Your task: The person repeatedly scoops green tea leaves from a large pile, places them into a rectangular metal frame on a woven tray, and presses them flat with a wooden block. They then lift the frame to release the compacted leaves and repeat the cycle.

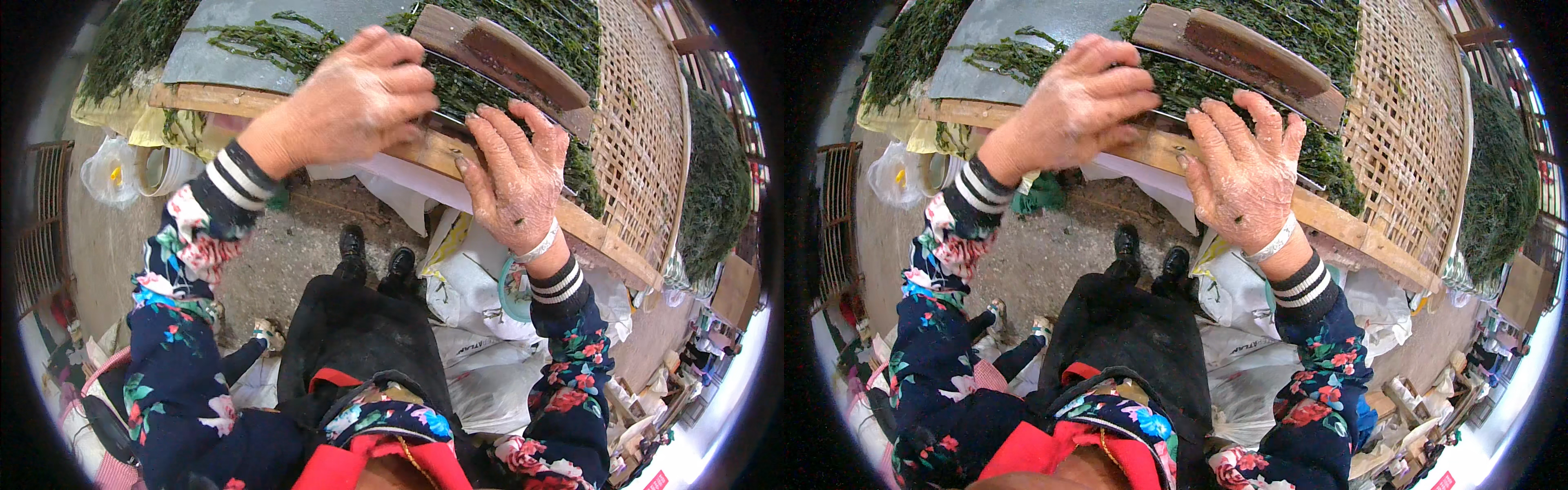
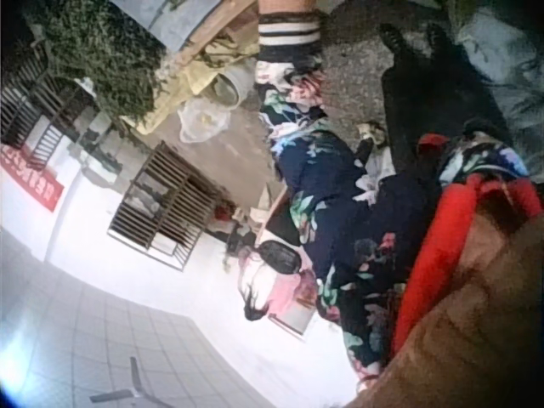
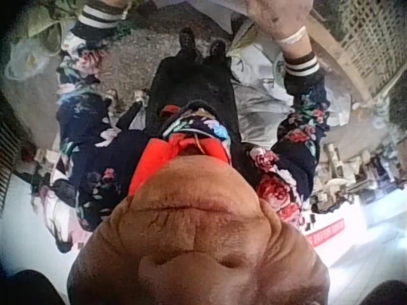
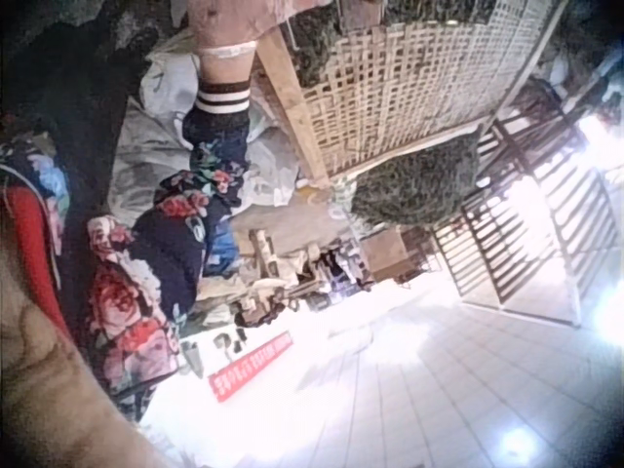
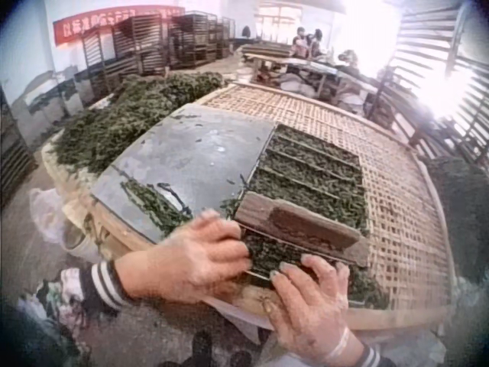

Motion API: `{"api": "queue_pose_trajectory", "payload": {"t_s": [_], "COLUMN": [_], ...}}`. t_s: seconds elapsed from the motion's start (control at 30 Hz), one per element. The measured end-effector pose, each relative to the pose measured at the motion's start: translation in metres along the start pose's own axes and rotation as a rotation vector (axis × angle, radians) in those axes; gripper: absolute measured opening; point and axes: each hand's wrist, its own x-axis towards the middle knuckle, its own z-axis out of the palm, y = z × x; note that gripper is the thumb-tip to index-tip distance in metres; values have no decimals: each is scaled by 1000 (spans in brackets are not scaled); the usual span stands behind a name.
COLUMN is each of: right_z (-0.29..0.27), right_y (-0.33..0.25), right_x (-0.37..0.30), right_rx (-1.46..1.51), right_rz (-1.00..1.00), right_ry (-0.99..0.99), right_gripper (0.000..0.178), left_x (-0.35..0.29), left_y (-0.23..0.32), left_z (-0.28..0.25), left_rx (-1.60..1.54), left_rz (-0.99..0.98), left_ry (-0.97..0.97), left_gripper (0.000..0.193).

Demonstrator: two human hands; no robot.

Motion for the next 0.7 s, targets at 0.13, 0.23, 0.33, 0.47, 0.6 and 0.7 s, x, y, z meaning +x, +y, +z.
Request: {"api": "queue_pose_trajectory", "payload": {"t_s": [0.13,0.23,0.33,0.47,0.6,0.7], "right_z": [4,8,11,13,8,-9], "right_y": [1,1,1,-2,-1,7], "right_x": [-5,-9,-11,-10,-17,-33], "right_rx": [5,47,62,56,-3,-136], "right_rz": [2,31,26,24,24,64], "right_ry": [16,34,64,71,70,12], "right_gripper": [44,46,47,48,47,42], "left_x": [-3,-4,-11,-15,-19,-22], "left_y": [-34,-42,-27,-15,-18,-17], "left_z": [-26,-32,-28,-17,-9,-10], "left_rx": [23,24,37,12,105,108], "left_rz": [107,198,79,-8,1,10], "left_ry": [-117,-4,-121,-125,-145,-84], "left_gripper": [28,27,36,46,40,34]}}
